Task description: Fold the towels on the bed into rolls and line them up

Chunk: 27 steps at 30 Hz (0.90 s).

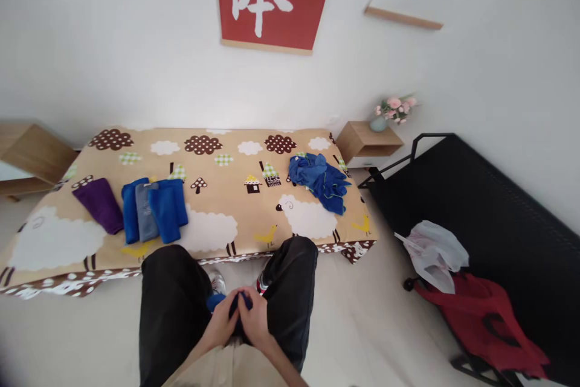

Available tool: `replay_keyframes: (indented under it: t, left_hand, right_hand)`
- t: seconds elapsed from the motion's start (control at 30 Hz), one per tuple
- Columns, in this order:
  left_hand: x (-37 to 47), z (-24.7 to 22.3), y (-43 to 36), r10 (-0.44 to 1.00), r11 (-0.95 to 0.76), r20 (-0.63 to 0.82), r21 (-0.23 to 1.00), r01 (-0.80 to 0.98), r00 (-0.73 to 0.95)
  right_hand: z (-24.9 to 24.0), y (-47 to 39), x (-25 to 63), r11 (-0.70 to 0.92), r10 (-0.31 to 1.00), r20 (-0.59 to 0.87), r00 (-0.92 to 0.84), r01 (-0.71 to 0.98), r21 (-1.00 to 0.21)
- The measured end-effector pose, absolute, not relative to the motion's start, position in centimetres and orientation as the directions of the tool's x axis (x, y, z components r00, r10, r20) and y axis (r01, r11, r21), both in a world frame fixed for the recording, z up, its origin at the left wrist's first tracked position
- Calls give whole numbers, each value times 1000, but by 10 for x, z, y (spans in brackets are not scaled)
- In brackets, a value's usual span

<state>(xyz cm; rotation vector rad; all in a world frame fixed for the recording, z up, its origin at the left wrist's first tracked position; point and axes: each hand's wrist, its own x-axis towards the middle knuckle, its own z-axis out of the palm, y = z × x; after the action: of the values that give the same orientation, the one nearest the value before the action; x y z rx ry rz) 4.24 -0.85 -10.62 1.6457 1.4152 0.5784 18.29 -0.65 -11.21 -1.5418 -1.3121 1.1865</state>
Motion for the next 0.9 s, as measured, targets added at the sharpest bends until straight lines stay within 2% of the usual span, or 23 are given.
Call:
replay_keyframes:
  t: [0.07, 0.17, 0.27, 0.37, 0.53, 0.7, 0.8, 0.9]
  left_hand:
    - [56, -100, -18, 967, 27, -160, 840, 542, 199]
    - [44, -86, -21, 968, -86, -75, 800, 594, 241]
    - [13, -77, -19, 947, -259, 69, 741, 620, 313]
    - [-17, -73, -17, 936, -347, 214, 692, 633, 280]
    - [-60, -71, -9, 949, -245, 313, 657, 713, 38]
    - [-97, -61, -1, 924, -147, 366, 608, 781, -111]
    - [-112, -36, -3, 890, -128, 418, 610, 782, -181]
    - [-124, 4, -14, 893, -157, 410, 672, 724, -188]
  right_hand:
    - [-99, -4, 202, -133, 987, -154, -36, 333, -934]
    - [-86, -5, 215, -74, 986, -128, -109, 405, -912]
    - [-76, -10, 207, 32, 990, -28, -138, 410, -912]
    - [-63, -15, 191, 119, 984, 57, -169, 387, -914]
    - [-33, -17, 176, 101, 979, 43, -198, 293, -951]
    - [-11, -9, 187, 1, 995, -18, -101, 190, -982]
    - [-12, -3, 202, -40, 999, -46, -29, 179, -983]
    - [-20, -1, 216, -61, 998, -64, -11, 185, -981]
